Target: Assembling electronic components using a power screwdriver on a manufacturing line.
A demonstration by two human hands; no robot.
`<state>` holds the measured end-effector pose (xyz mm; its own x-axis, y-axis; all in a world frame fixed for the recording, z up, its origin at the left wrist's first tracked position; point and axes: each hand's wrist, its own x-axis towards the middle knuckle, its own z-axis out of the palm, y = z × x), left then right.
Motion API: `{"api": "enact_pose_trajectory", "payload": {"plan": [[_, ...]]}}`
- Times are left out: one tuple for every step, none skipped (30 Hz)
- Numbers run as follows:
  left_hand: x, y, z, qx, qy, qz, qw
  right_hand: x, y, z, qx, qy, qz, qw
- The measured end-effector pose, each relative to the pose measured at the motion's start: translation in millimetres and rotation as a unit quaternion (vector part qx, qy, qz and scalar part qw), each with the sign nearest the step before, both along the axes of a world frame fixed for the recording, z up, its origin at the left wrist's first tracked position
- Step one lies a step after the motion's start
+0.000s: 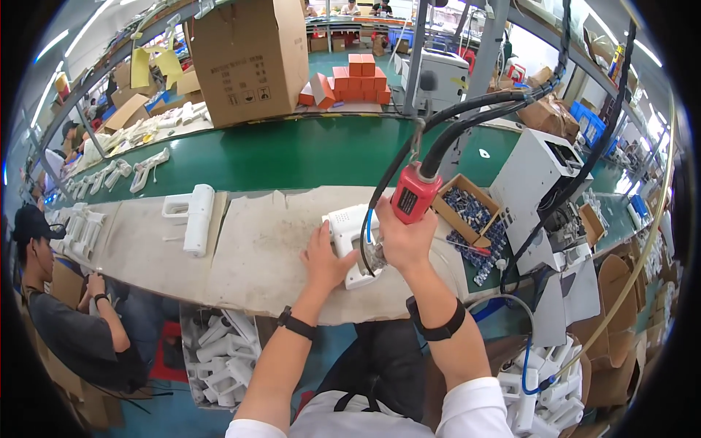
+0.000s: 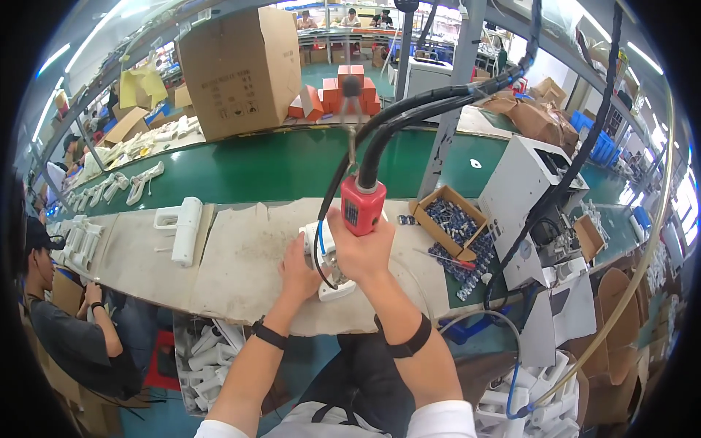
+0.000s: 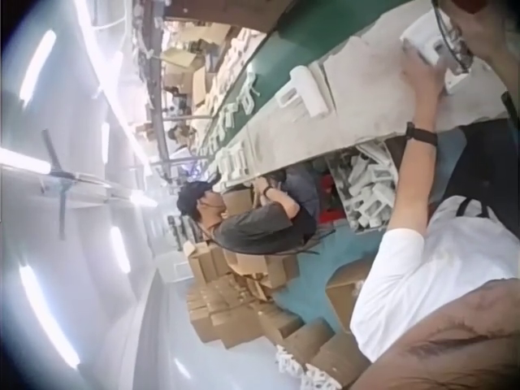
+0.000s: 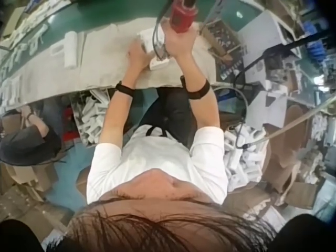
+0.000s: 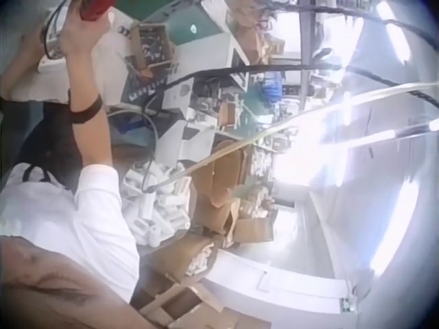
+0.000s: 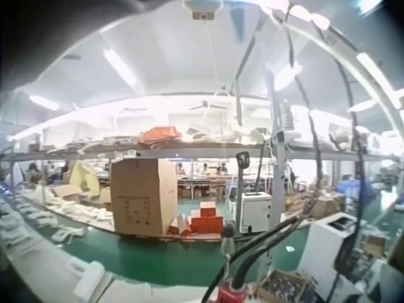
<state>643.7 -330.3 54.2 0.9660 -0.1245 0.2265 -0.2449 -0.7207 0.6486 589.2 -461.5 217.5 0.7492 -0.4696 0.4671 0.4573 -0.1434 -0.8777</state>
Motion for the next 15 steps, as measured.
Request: {"api": "enact_pose_trajectory", "payload": {"plan": [[0,1,1,0.000,-0.001,0.001,1.000,1,0,-2,0.000,-0.001,0.001,1.000],[-1,1,3,-0.003,0.001,-0.002,1.000,1,0,-3,-0.012,-0.002,0.009,1.000],[-1,1,4,-0.007,0.003,-0.005,1.000,1,0,-3,-0.024,-0.004,0.017,1.000],[0,2,4,-0.007,0.002,-0.004,1.000,-1,2,3,-0.024,-0.004,0.018,1.000],[0,3,4,-0.012,0.006,-0.005,1.000,-8,6,16,-0.007,-0.030,0.018,0.999],[0,5,3,-0.017,0.010,-0.006,1.000,-15,10,30,0.010,-0.056,0.018,0.998],[-3,6,2,-0.017,0.012,-0.004,1.000,-24,14,44,0.010,-0.053,0.020,0.998],[-2,8,0,-0.052,-0.021,-0.019,0.998,-31,20,58,0.023,-0.067,0.044,0.997],[-1,11,-2,-0.086,-0.054,-0.034,0.994,-36,26,67,0.035,-0.080,0.069,0.994],[4,10,0,-0.100,-0.032,-0.064,0.992,-36,30,70,0.033,-0.073,0.095,0.992],[4,9,1,-0.101,-0.033,-0.064,0.992,-36,35,73,0.032,-0.074,0.095,0.992],[2,8,1,-0.043,-0.010,-0.039,0.998,-36,40,75,0.038,-0.071,0.112,0.990],[-2,7,2,0.017,0.015,-0.011,1.000,-36,43,75,0.046,-0.067,0.131,0.988],[-3,7,-2,0.007,-0.015,-0.008,1.000,-33,43,72,0.048,-0.051,0.150,0.986],[-2,7,-5,0.008,-0.013,-0.005,1.000,-31,44,70,0.048,-0.050,0.152,0.986]]}}
